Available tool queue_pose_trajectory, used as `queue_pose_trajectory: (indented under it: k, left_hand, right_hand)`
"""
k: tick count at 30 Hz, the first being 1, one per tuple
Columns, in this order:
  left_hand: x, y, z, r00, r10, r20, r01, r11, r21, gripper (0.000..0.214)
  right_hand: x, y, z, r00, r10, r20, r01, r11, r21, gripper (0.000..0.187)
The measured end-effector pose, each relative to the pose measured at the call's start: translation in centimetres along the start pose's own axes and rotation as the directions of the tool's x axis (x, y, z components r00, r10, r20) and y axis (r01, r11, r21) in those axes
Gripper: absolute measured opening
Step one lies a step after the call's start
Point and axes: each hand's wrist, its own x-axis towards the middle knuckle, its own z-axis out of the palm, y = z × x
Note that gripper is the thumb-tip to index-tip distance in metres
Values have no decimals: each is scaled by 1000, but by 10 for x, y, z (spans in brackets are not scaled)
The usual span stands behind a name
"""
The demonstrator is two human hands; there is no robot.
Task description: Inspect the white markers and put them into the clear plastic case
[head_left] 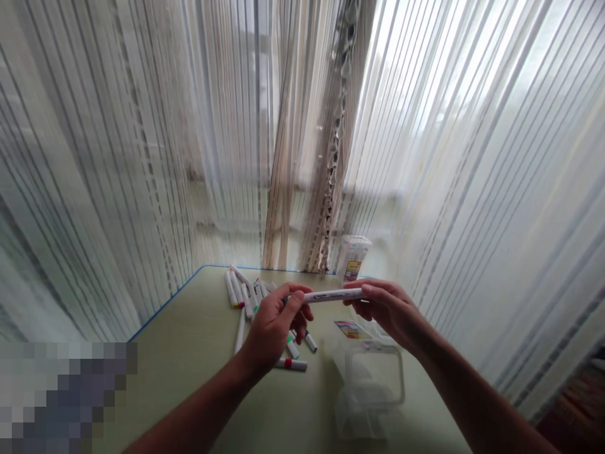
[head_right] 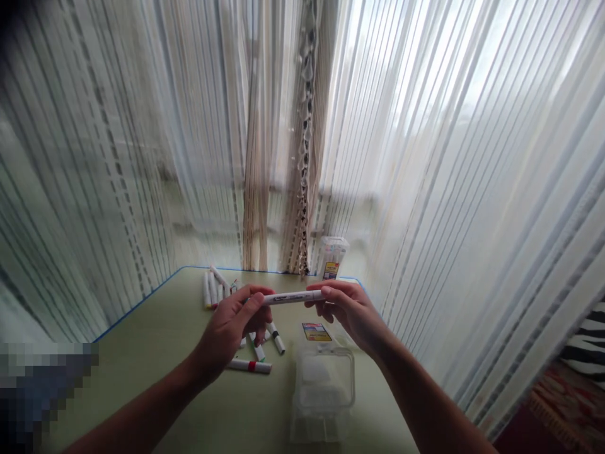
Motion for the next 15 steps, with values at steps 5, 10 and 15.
queue_pose_trajectory:
  k: [5, 10, 15]
  left_hand:
    - [-2, -5, 0, 998, -56, -5, 56, 998, -10, 29]
    - [-3, -6, -2, 999, -46, -5, 46, 999, 5, 25]
    - [-2, -8, -4, 999, -44, -2, 44, 996, -74, 24]
  right_hand:
    - [2, 10, -1, 999, -9, -39, 10, 1000, 14, 24]
    - [3, 16, -2, 999, 7, -39, -5, 999, 45, 21]
    - [2, 17, -5, 1000, 9, -13, -8, 996, 85, 21]
